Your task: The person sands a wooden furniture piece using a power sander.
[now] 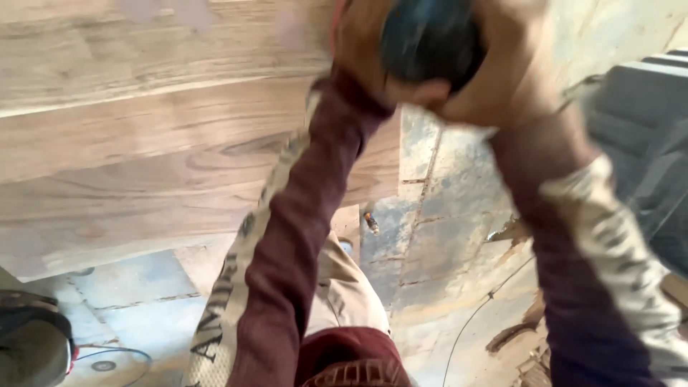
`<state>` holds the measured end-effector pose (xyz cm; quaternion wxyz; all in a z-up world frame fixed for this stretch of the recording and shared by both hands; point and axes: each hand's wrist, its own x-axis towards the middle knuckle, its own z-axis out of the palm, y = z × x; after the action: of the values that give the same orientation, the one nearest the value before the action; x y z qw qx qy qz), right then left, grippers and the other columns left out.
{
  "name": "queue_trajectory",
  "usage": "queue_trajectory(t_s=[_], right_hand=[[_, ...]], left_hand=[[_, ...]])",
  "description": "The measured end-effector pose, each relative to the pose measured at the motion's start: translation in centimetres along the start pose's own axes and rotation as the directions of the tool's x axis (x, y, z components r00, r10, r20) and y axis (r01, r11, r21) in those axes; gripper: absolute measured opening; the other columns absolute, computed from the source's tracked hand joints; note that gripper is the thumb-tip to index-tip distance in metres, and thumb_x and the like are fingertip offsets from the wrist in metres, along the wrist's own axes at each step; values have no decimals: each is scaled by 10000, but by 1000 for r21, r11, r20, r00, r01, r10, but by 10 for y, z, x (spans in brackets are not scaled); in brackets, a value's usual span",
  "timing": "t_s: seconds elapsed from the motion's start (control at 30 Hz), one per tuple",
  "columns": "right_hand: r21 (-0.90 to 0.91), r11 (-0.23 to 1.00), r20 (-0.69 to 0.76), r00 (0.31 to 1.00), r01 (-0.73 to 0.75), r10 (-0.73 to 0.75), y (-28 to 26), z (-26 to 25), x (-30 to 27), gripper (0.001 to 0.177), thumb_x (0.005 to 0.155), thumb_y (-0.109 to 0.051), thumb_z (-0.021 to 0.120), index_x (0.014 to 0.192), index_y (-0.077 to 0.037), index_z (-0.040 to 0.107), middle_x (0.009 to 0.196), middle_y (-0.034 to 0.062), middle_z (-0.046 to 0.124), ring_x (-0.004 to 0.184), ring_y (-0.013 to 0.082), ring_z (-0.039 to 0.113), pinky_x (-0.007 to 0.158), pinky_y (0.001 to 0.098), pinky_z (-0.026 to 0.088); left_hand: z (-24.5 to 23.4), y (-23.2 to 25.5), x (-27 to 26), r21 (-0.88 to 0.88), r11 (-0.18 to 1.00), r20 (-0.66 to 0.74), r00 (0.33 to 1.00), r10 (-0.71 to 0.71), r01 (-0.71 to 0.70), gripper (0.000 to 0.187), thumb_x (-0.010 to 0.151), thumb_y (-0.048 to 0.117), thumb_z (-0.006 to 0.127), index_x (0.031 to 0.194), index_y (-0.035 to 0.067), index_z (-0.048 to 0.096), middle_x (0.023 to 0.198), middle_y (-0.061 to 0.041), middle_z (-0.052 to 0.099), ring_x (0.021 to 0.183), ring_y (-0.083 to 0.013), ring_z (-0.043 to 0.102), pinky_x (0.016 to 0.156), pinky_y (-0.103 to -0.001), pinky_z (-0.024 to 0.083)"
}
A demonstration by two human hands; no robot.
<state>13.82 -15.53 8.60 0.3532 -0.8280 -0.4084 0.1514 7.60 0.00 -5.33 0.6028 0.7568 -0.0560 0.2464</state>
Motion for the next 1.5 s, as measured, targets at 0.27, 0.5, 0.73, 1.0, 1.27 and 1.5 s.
queue_trajectory(t_s=[0.27,0.5,0.73,1.0,1.27,1.5], right_hand=[[-129,932,2,940,-339,343,-101,43,-89,669,695,-341,857,1235,-30,614,1136,205,725,984,371,752,831,442,626],[-185,884,19,898,-428,439,-88,32,-104,692,648,-357,853,1212,-23,630,1157,202,724,1010,364,750,850,428,621],[-182,924,25,938,-337,347,-99,34,-75,654,704,-328,867,1219,-3,626,1127,204,725,1000,360,751,851,422,629],[-198,957,72,970,-213,231,-71,30,-40,612,789,-417,842,1168,19,636,984,179,738,803,283,768,683,356,633],[-203,969,65,985,-141,157,-78,30,-5,579,787,-316,896,1203,-19,625,1039,174,714,965,328,762,848,414,631],[-283,903,-6,942,-325,337,-98,44,-49,634,728,-194,886,1281,-50,613,1122,182,716,1032,326,758,894,407,620]], left_hand=[[14,66,-178,67,983,170,969,-182,173,857,568,723,694,1111,62,636,1079,-109,657,1017,-318,642,940,-451,459],[-2,104,-111,-197,953,155,968,-200,229,868,689,731,800,1112,-10,644,1079,-177,680,1052,-383,683,998,-472,559],[-14,98,-133,5,920,265,887,-379,392,912,721,735,728,1276,24,596,1288,-173,627,1221,-378,595,1056,-473,471],[7,61,-164,301,878,305,834,-459,373,617,888,542,679,1377,178,581,1378,-72,614,1298,-275,545,1039,-469,491],[-22,53,-94,201,875,267,834,-482,441,434,908,389,667,1284,176,629,1302,-64,663,1270,-282,610,1035,-454,519],[-22,66,-79,24,964,92,960,-266,265,622,740,549,763,1154,96,663,1159,-142,683,1109,-352,654,946,-450,519]])
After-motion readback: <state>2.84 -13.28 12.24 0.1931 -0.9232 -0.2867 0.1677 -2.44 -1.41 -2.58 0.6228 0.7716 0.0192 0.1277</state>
